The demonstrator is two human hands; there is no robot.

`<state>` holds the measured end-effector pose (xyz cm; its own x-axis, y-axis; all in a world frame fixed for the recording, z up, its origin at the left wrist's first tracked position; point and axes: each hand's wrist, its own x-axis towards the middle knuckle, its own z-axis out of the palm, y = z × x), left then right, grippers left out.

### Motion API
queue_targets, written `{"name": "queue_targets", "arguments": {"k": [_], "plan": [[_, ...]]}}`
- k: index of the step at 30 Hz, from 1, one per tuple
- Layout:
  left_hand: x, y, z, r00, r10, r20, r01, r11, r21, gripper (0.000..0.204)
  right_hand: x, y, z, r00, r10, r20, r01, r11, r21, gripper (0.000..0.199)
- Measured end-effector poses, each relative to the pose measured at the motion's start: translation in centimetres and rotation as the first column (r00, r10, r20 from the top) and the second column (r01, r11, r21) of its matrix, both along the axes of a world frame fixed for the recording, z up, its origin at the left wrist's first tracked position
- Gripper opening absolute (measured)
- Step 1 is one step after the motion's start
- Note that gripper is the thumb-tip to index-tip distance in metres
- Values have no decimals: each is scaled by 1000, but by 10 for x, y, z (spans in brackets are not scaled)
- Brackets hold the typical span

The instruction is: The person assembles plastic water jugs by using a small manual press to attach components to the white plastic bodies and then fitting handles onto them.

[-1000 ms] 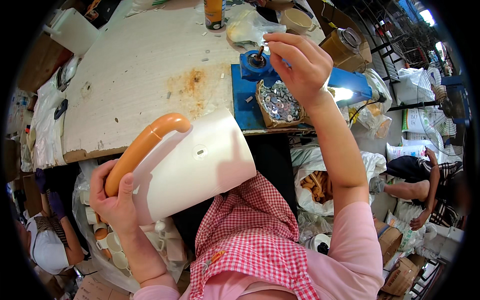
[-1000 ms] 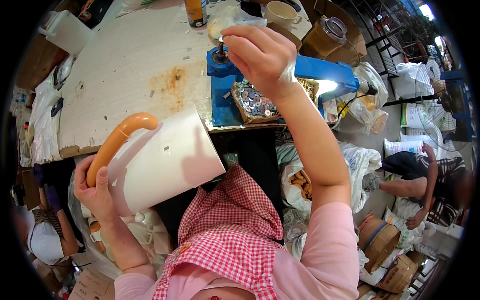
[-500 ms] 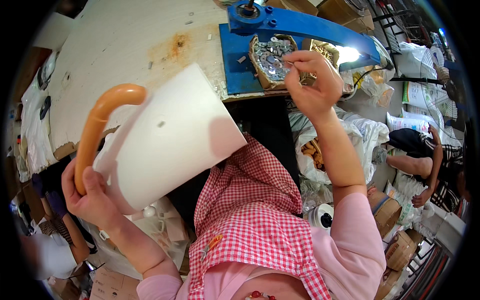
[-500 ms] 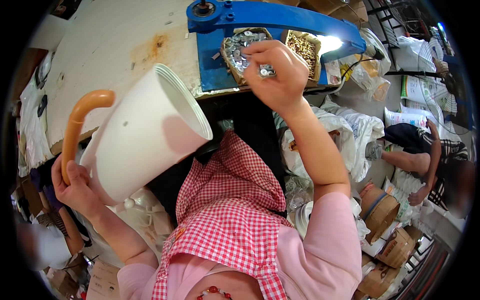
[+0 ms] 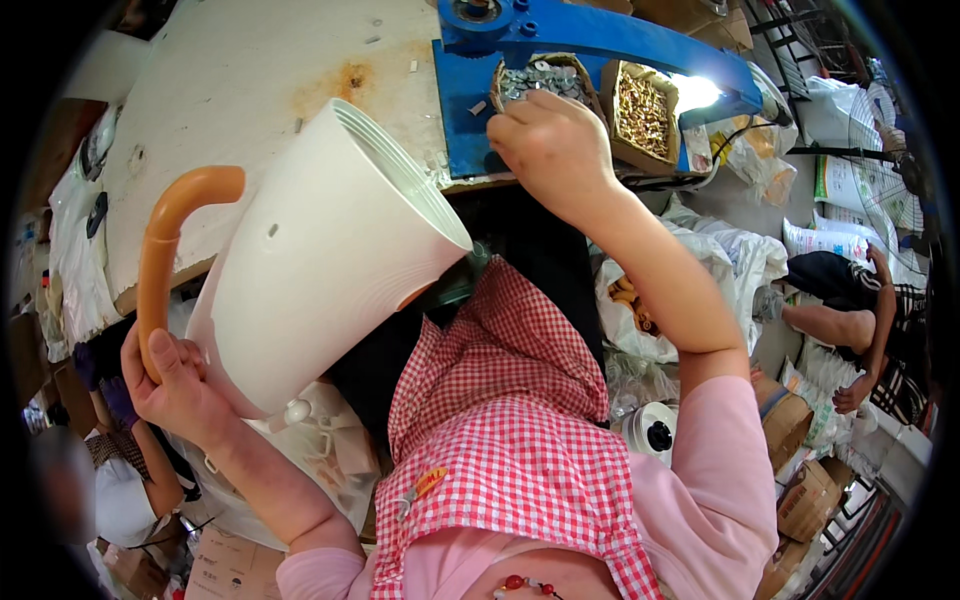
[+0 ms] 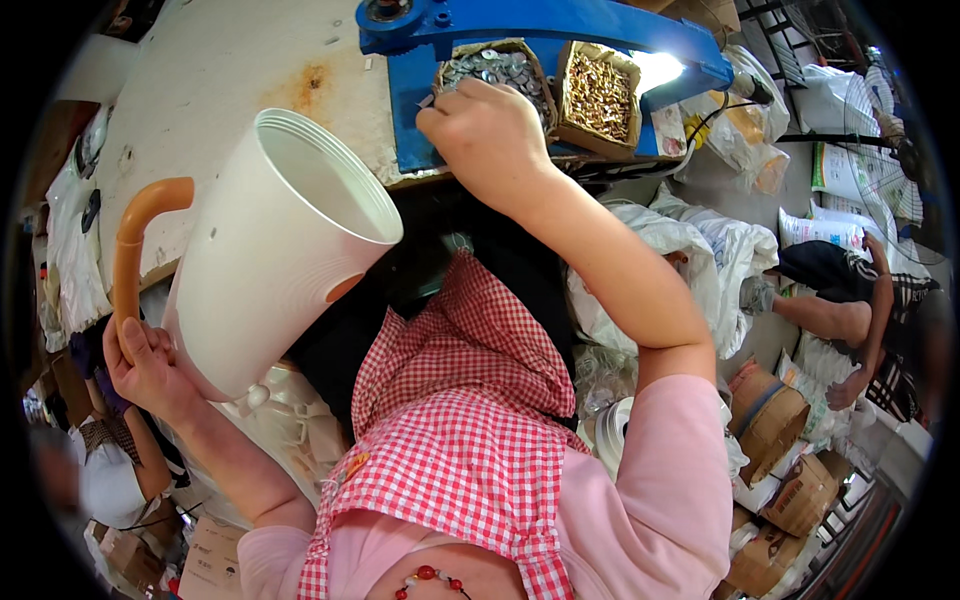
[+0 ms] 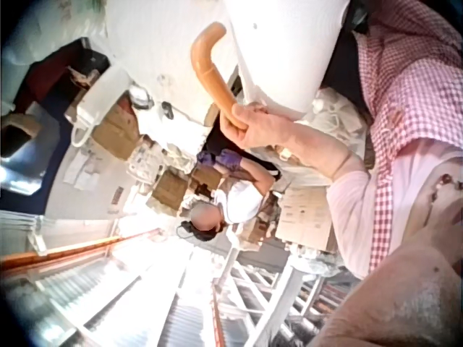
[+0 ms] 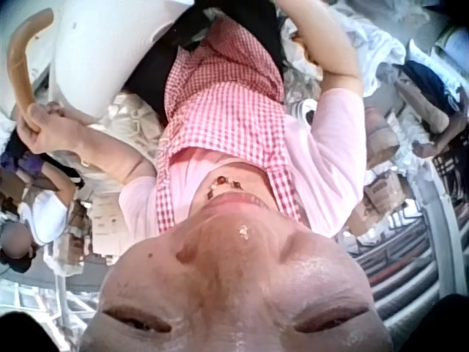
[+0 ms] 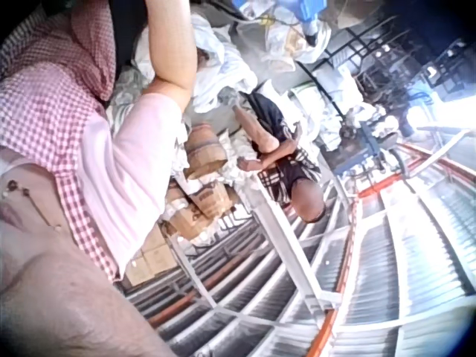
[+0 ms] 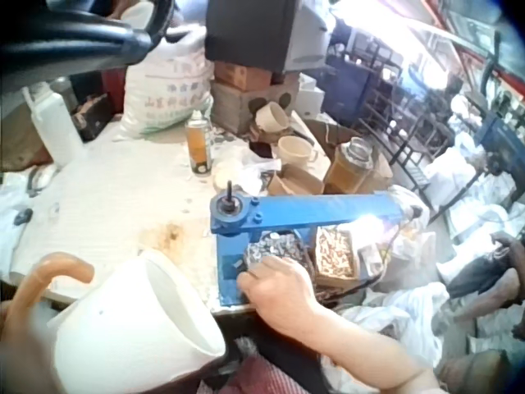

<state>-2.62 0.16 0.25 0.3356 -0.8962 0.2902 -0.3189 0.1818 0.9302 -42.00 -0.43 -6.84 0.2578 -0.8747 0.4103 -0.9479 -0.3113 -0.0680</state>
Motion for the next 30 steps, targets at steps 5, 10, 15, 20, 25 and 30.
{"name": "queue_targets", "arguments": {"k": [5,10,15,20,25,30], "plan": [[44,29,18,987,157,40,-156,988,-17,21,59,-56,6,935,211,-283,-200,977,68,7],[-1,10,10,994,54,92,-51,998,-42,29,27,-46,-27,960,209,-188,-195,977,88,17],[6,26,19,973,-160,-169,175,982,76,28,44,-21,0,956,137,-258,-95,981,167,26],[11,31,22,973,-160,-167,175,982,77,28,44,-21,4,943,233,-237,-217,972,91,31],[14,23,14,966,-184,-180,193,981,30,29,51,-35,8,940,226,-255,-156,951,269,41],[14,25,16,978,-172,-117,170,985,-27,30,46,-46,-14,941,101,324,-268,809,524,51]]}}
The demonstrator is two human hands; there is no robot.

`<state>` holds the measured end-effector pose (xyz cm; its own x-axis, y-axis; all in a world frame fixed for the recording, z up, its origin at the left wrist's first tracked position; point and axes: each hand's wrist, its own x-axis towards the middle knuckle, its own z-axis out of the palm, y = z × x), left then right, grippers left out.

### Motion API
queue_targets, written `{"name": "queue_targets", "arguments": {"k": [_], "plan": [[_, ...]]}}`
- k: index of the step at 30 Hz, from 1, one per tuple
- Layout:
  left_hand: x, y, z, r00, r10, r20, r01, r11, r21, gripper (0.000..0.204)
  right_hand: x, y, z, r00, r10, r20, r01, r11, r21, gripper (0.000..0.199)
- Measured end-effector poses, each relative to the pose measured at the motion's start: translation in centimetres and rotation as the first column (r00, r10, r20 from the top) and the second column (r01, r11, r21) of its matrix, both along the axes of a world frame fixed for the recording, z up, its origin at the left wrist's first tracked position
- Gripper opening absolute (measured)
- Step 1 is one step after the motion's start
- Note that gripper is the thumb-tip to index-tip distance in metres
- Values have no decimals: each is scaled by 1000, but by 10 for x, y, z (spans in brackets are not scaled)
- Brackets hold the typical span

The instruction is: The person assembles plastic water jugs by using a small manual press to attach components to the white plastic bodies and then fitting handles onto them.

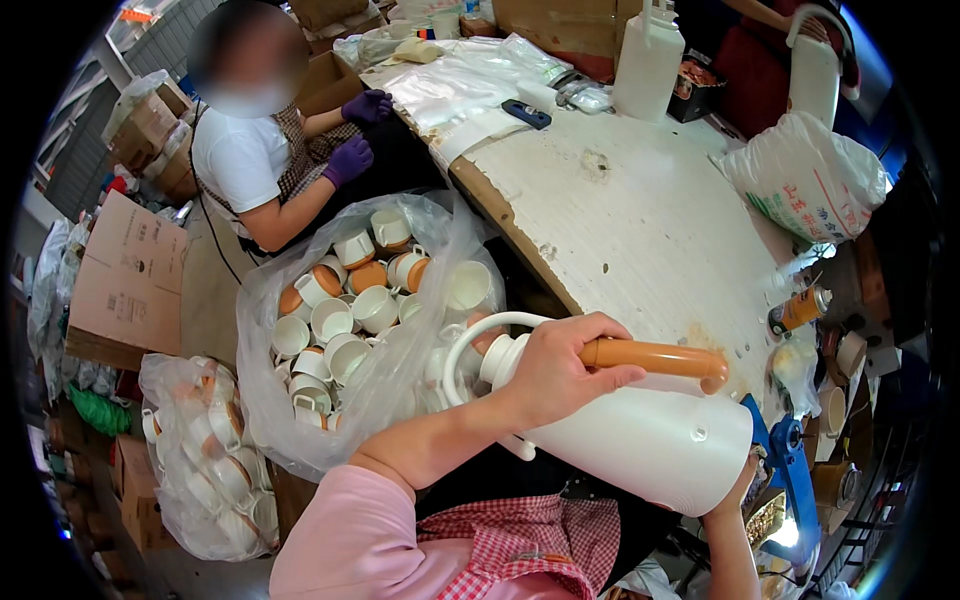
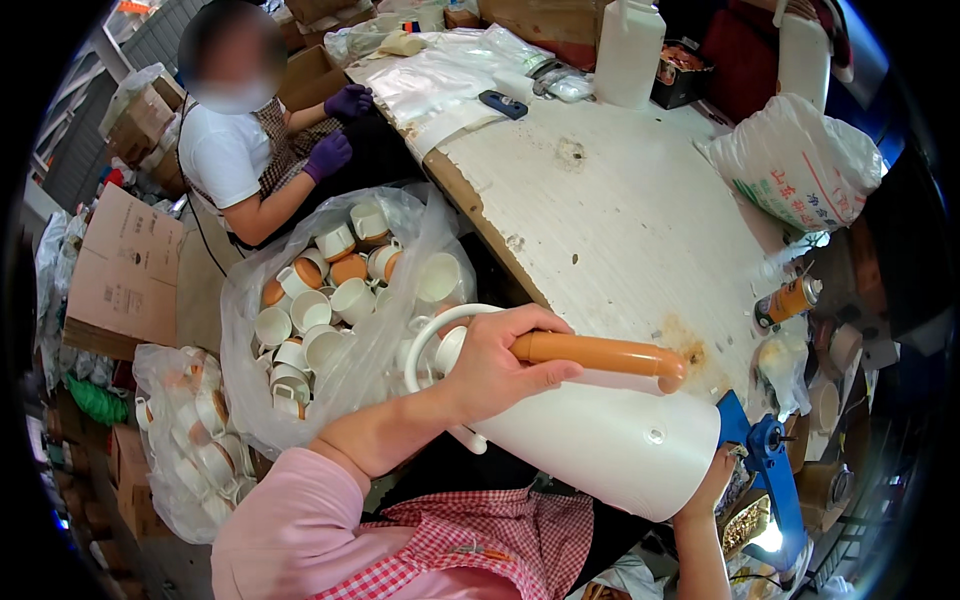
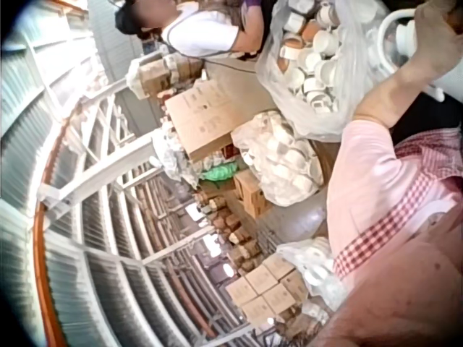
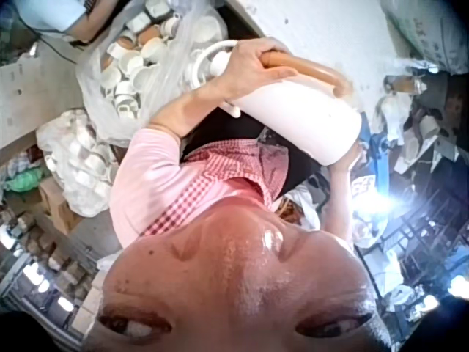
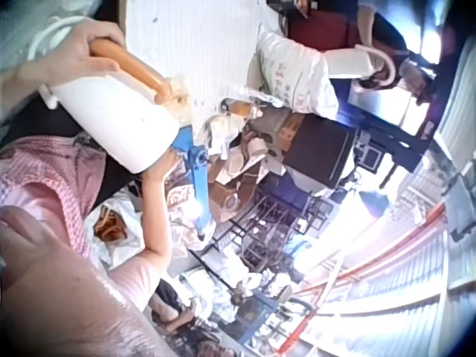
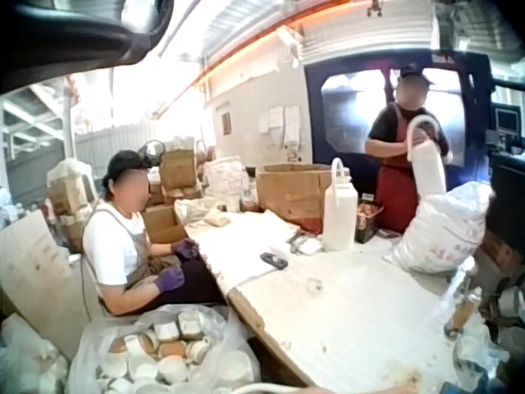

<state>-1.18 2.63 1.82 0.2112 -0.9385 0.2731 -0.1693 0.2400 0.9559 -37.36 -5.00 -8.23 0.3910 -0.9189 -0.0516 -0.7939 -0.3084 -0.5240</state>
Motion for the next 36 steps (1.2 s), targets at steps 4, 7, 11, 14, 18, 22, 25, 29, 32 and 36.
{"name": "queue_targets", "arguments": {"k": [4,7,11,14,18,22,25,29,32,36], "plan": [[1,4,2,998,-12,65,10,1000,27,31,-2,-2,-12,981,45,-188,-93,964,-251,50],[0,6,2,998,19,54,-17,999,-32,32,7,0,-1,997,69,-45,-77,975,-208,44],[-1,9,-3,999,31,43,-31,1000,0,32,19,11,18,995,81,56,-64,963,-262,40],[-2,8,-3,1000,27,9,-28,999,31,32,14,16,40,923,173,-345,-270,928,-258,35],[-6,1,2,998,20,65,-20,1000,0,32,-25,54,38,985,-5,175,3,1000,12,22],[-31,-22,9,996,29,88,-26,999,-27,27,-65,115,27,94,-756,648,-74,644,762,13],[-31,-14,17,996,85,33,-87,992,93,24,-51,125,-13,-212,-768,605,-286,641,713,8],[-30,-5,12,991,91,99,-94,995,25,25,-45,120,3,-274,-746,607,-266,665,697,14],[-45,4,16,987,55,149,-62,997,41,26,-62,120,43,-229,-649,726,-197,761,618,9],[-44,-2,3,996,-18,84,9,994,109,24,-65,88,91,129,-497,858,267,851,453,11]]}}
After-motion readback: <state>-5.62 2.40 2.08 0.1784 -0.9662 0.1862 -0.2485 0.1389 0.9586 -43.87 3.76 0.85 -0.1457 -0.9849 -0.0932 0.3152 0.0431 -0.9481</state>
